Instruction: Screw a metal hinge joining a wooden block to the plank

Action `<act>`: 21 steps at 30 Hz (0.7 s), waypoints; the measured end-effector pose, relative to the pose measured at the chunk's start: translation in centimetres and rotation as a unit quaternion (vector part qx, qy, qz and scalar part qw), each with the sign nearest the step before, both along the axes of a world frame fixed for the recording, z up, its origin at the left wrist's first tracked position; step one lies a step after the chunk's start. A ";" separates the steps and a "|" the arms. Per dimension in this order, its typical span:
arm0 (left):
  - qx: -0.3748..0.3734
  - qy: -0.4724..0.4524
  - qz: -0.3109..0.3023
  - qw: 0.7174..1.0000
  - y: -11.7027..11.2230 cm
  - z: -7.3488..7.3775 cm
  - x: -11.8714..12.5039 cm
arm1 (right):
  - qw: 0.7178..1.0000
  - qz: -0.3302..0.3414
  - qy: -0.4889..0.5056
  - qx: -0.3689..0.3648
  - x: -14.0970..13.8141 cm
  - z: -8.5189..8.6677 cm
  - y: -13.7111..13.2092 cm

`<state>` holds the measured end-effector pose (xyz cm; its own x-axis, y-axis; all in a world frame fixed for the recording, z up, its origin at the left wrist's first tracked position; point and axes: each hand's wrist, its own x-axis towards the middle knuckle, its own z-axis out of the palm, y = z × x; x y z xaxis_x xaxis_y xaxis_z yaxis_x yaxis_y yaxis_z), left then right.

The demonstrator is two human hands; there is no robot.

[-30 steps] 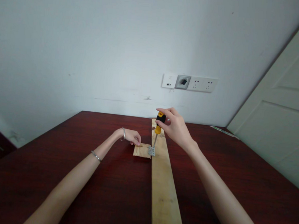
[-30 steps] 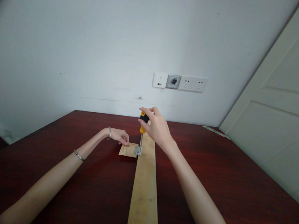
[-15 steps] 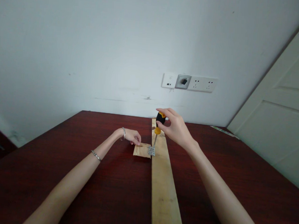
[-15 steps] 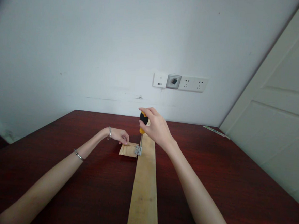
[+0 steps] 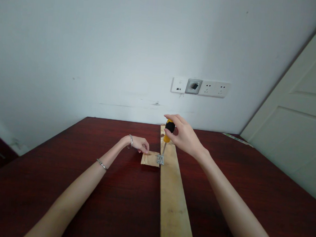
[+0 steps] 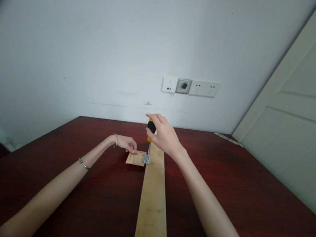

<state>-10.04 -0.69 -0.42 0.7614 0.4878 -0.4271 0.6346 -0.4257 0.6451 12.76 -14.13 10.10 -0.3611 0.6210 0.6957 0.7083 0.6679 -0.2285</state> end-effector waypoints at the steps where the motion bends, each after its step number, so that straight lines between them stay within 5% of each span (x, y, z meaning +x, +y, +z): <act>1: 0.000 0.001 0.001 1.000 0.0 0.0 0.0 | 1.000 0.008 0.007 -0.001 0.0 0.0 0.0; 21: 0.000 0.008 0.001 1.000 -0.2 0.3 0.1 | 0.998 0.030 0.040 -0.025 0.2 -0.5 0.6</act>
<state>-9.90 -0.93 -0.09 0.7533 0.4896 -0.4390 0.6456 -0.4237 0.6353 12.96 -13.55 9.64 -0.3424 0.6354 0.6921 0.6456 0.6943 -0.3180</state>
